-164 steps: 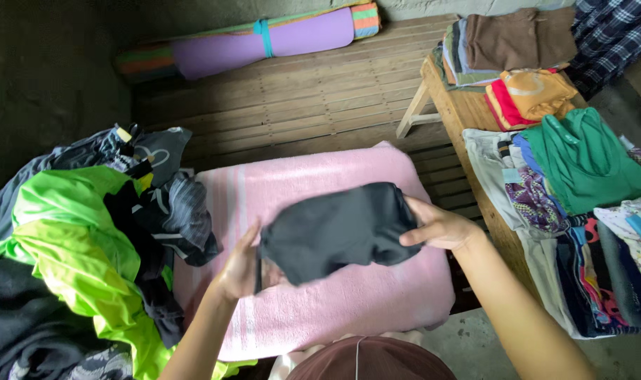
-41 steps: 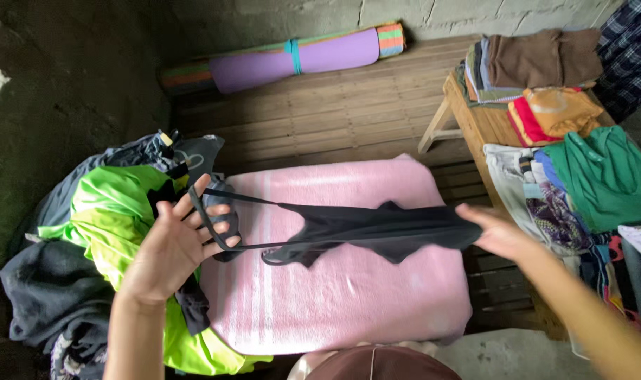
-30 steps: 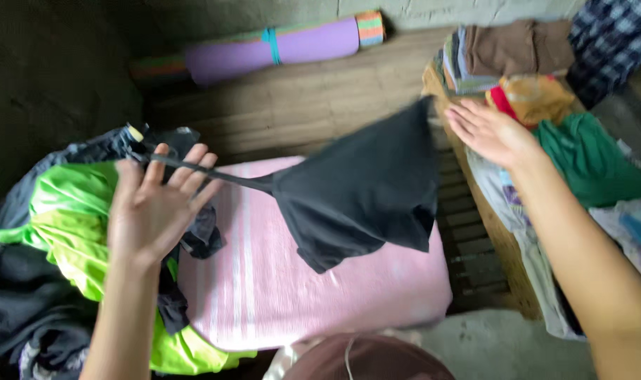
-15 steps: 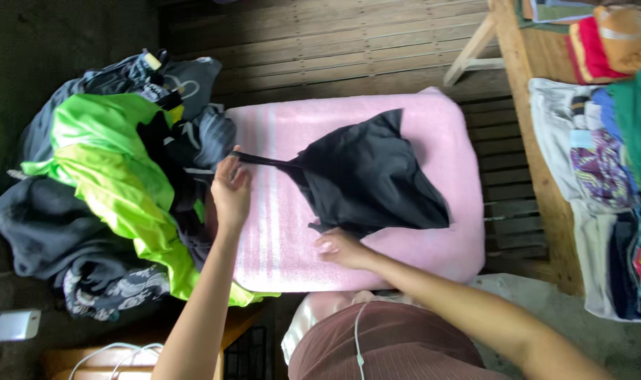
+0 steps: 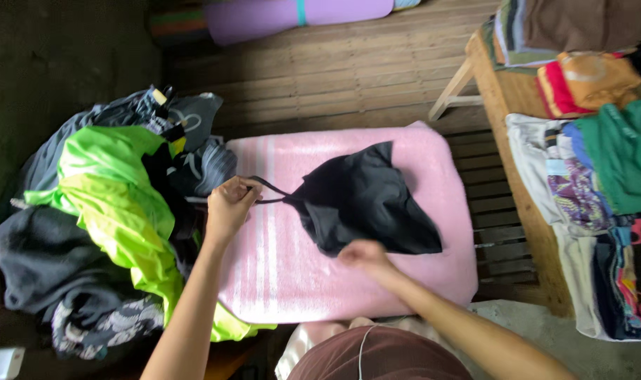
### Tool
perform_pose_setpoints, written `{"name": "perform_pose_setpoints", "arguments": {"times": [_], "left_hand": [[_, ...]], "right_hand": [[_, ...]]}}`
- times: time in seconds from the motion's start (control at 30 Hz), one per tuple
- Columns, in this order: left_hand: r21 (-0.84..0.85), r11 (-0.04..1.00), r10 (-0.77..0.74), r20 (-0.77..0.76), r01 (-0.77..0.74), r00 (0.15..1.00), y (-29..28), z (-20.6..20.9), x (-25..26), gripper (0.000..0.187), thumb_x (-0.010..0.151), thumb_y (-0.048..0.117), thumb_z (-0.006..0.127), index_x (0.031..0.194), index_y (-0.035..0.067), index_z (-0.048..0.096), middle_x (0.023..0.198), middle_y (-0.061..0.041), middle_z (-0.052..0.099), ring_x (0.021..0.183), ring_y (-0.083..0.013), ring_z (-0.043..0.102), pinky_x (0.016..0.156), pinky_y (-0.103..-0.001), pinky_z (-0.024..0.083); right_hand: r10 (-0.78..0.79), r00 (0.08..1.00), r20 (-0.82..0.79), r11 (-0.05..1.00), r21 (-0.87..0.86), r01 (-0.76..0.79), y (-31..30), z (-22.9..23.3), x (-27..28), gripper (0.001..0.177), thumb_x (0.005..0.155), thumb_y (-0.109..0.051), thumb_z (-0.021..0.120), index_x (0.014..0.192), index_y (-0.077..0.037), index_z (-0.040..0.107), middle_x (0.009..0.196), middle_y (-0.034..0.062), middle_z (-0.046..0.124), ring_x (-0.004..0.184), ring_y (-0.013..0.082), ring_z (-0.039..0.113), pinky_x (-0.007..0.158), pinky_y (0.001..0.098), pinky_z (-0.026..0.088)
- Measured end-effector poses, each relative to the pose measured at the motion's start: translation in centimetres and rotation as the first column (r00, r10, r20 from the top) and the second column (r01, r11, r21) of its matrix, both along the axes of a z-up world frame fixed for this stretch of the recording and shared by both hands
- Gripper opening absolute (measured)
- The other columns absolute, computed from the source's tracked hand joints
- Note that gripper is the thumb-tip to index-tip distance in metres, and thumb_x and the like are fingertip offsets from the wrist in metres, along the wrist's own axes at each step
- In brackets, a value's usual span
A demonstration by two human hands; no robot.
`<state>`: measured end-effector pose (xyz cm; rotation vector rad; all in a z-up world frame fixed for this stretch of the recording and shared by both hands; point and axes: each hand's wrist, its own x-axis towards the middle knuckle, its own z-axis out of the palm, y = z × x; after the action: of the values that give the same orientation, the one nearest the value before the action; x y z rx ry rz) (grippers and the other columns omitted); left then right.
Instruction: The person folds several garments one by one on a pink towel placed on a wooden bench. They handle a beige top, a red top, a brown top, a black top, and a grey top, smoothing and folding each before stacking them on a nearby wooden table.
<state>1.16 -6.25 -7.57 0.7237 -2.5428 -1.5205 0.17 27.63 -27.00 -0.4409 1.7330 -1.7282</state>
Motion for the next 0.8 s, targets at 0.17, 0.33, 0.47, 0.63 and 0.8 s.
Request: {"name": "perform_pose_setpoints", "arguments": {"times": [0.17,0.33,0.47,0.63,0.8], "left_hand": [[0.568,0.703,-0.297,-0.314,0.429,0.902,-1.2,0.6,-4.0,0.008,0.103,0.004,0.063,0.111,0.003,0.065,0.105,-0.013,0.071,0.094,-0.0203,0.071,0.084,-0.033,0.059],[0.78,0.371,0.047,-0.559,0.505,0.828,0.9,8.9,-7.9,0.04,0.1,0.004,0.057,0.14,0.013,0.055,0.117,-0.012,0.067,0.103,-0.0205,0.068,0.094,-0.039,0.058],[0.76,0.26,0.023,-0.622,0.596,0.783,2.9,16.0,-7.7,0.061,0.095,0.004,0.058,0.152,0.021,0.047,0.13,-0.012,0.071,0.104,-0.0187,0.07,0.077,-0.026,0.057],[0.592,0.607,-0.111,-0.598,0.53,0.794,2.5,18.3,-8.5,0.046,0.099,-0.003,0.06,0.144,0.008,0.057,0.117,-0.007,0.069,0.101,-0.0166,0.068,0.074,-0.028,0.057],[0.609,0.706,0.035,-0.541,0.362,0.84,1.1,17.8,-7.2,0.027,0.099,-0.003,0.064,0.124,0.004,0.068,0.108,-0.007,0.069,0.099,-0.014,0.071,0.079,-0.028,0.06]], "right_hand": [[-0.089,0.883,0.46,0.772,-0.529,0.353,11.0,16.3,-11.3,0.046,0.087,0.008,0.062,0.131,-0.003,0.06,0.109,0.0079,0.072,0.099,0.0262,0.071,0.105,0.06,0.05],[-0.321,0.939,0.125,0.808,-0.481,0.341,16.7,31.0,-13.2,0.083,0.08,0.003,0.066,0.155,-0.021,0.04,0.149,-0.0027,0.062,0.111,0.0176,0.071,0.084,0.0381,0.051],[-0.339,0.923,0.18,0.668,-0.645,0.371,18.5,34.8,-14.8,0.06,0.103,-0.036,0.05,0.159,-0.014,0.044,0.132,0.0074,0.07,0.069,0.0072,0.06,0.073,0.0314,0.056],[-0.219,0.974,0.057,0.911,-0.346,0.225,22.1,35.4,-16.3,0.048,0.109,-0.023,0.052,0.152,-0.002,0.054,0.083,0.0058,0.06,0.053,0.002,0.039,0.055,0.0197,0.037],[-0.108,0.99,0.09,0.894,-0.427,0.136,22.9,35.7,-16.1,0.045,0.103,-0.006,0.056,0.147,0.004,0.055,0.1,0.0043,0.062,0.068,0.0037,0.053,0.062,0.0198,0.043]]}}
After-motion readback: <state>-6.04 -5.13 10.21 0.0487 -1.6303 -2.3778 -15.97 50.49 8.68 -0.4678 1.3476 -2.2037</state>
